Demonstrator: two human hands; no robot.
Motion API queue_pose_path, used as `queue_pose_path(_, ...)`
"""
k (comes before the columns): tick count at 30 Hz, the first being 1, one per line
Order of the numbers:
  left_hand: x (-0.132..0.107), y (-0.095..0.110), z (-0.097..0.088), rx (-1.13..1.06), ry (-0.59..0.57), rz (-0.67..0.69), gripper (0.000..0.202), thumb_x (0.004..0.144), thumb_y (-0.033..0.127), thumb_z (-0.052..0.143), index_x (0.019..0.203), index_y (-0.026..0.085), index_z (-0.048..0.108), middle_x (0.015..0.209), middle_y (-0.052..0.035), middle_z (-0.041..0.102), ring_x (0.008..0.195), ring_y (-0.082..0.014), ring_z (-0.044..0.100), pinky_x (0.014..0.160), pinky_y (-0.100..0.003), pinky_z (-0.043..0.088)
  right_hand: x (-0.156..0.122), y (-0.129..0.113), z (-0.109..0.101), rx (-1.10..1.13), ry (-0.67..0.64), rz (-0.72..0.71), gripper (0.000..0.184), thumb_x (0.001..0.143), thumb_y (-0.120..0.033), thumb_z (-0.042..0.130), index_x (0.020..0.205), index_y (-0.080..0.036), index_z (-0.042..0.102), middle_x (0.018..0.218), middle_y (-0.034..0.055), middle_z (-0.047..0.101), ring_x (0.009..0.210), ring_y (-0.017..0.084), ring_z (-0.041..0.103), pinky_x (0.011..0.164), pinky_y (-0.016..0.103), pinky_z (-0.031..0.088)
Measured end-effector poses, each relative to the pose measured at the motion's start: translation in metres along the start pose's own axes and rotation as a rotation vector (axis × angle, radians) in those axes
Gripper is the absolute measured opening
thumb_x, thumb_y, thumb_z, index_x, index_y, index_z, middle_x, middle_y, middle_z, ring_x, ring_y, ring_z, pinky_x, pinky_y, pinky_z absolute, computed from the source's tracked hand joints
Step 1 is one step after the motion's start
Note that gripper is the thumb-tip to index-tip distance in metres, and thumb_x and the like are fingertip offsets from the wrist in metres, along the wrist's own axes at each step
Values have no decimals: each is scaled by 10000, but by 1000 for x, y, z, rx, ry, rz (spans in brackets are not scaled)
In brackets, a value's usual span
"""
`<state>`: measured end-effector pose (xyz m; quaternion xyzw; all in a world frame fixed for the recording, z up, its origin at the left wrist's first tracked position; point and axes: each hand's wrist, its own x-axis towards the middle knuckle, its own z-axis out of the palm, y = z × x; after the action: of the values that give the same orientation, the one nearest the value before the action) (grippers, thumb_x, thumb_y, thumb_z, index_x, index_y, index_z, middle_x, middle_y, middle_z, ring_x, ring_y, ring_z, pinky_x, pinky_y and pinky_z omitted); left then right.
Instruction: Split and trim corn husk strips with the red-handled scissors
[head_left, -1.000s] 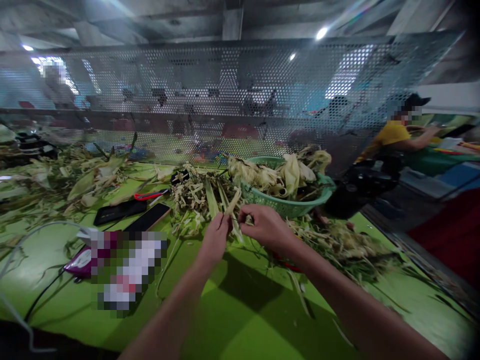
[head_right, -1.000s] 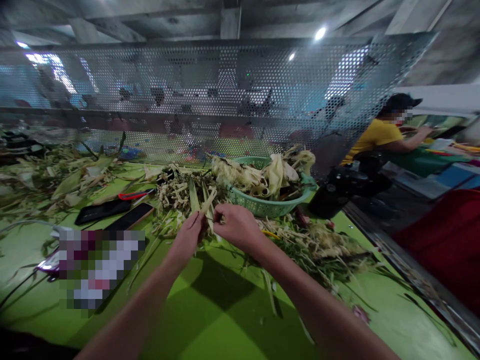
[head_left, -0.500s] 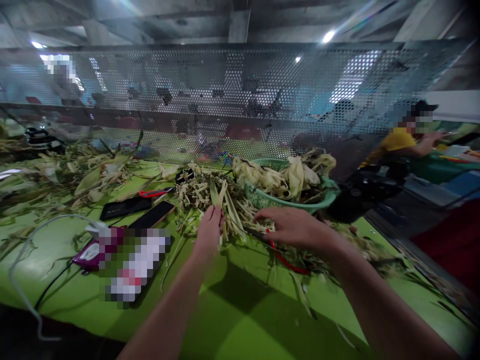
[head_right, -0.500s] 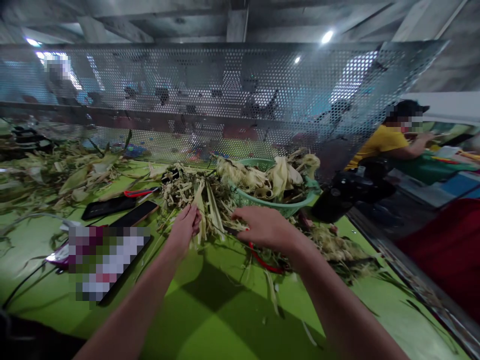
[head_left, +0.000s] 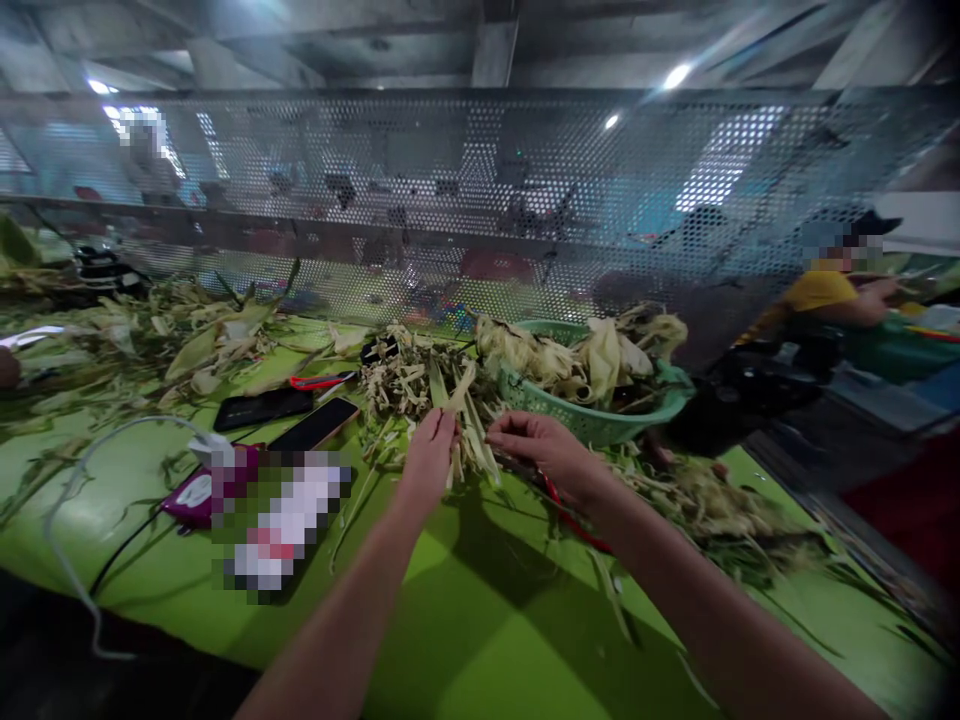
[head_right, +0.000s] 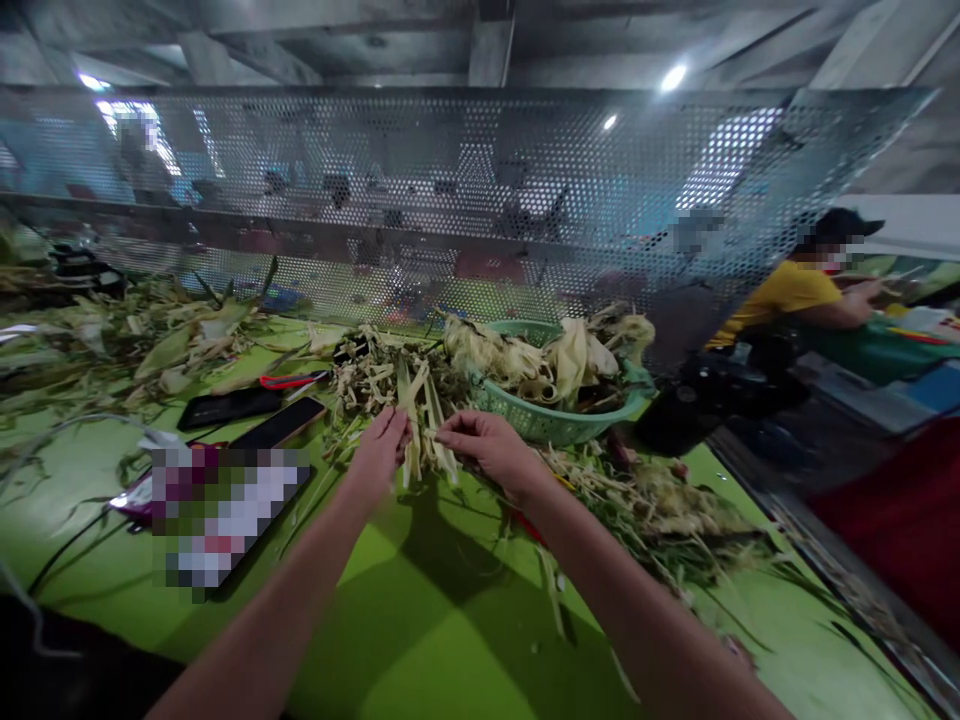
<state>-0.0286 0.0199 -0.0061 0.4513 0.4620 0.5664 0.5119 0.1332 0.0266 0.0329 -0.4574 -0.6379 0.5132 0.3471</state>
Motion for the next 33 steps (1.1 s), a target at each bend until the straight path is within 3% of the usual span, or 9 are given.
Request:
queue_pose_path(5, 2, 6, -7, -39, 51, 19, 349, 816, 508, 526, 748, 166, 542, 596, 43, 429, 465, -52, 300, 433, -198, 209, -7, -10, -13, -561, 176, -268, 208, 799, -370, 599, 771, -175, 666, 659, -2, 615, 619, 137, 522, 592, 244, 363)
queue_pose_path(8, -1, 11, -9, -58, 100, 56, 340, 832, 492, 511, 790, 165, 595, 528, 67, 306, 439, -52, 241, 424, -202, 169, -15, -18, -10, -853, 229, -331, 160, 837, -316, 562, 810, -210, 679, 719, 5, 668, 635, 146, 561, 593, 239, 356)
queue_pose_path(12, -5, 10, -3, -100, -49, -23, 373, 823, 505, 519, 858, 157, 649, 485, 82, 224, 410, -55, 214, 419, -212, 151, -20, -20, -3, -1052, 248, -392, 112, 829, -249, 576, 831, -239, 687, 805, 0, 717, 712, 163, 625, 604, 236, 350)
queue_pose_path(15, -6, 6, 0, -104, -137, -79, 403, 807, 514, 533, 922, 153, 670, 465, 82, 255, 403, -58, 228, 418, -214, 153, -19, -18, -1, -1144, 266, -442, 114, 828, -237, 580, 846, -237, 693, 815, 8, 727, 723, 170, 638, 602, 244, 340)
queue_pose_path(20, -6, 9, -1, -110, -29, -13, 433, 790, 524, 555, 1009, 169, 670, 464, 86, 252, 400, -54, 233, 414, -206, 147, -18, -17, -3, -1220, 279, -460, 136, 837, -214, 554, 804, -227, 685, 782, 12, 724, 704, 165, 629, 592, 249, 319)
queue_pose_path(22, -7, 10, -1, -127, -40, -28, 428, 787, 523, 560, 997, 168, 676, 454, 86, 256, 395, -52, 229, 411, -203, 155, -18, -17, -3, -1218, 280, -465, 143, 843, -215, 549, 799, -221, 685, 781, 18, 724, 710, 164, 631, 595, 248, 322)
queue_pose_path(27, -12, 7, 10, -261, -169, -169, 360, 741, 473, 634, 883, 143, 660, 605, 19, 542, 403, -29, 257, 412, -195, 209, -18, -19, 0, -1203, 295, -496, 136, 855, -244, 559, 841, -224, 692, 808, 20, 726, 724, 162, 639, 615, 245, 340)
queue_pose_path(29, -13, 4, 13, -310, -195, -205, 361, 714, 465, 665, 855, 134, 635, 670, -1, 587, 403, -23, 259, 409, -195, 208, -19, -20, 0, -1192, 298, -503, 143, 861, -245, 551, 848, -222, 691, 804, 23, 722, 725, 159, 636, 620, 242, 343)
queue_pose_path(33, -11, -2, 13, -285, -256, -196, 365, 724, 487, 649, 793, 130, 618, 522, 57, 407, 411, -37, 248, 414, -199, 171, -18, -19, -1, -1153, 296, -496, 140, 862, -244, 548, 835, -224, 684, 786, 13, 711, 725, 150, 627, 626, 236, 344)
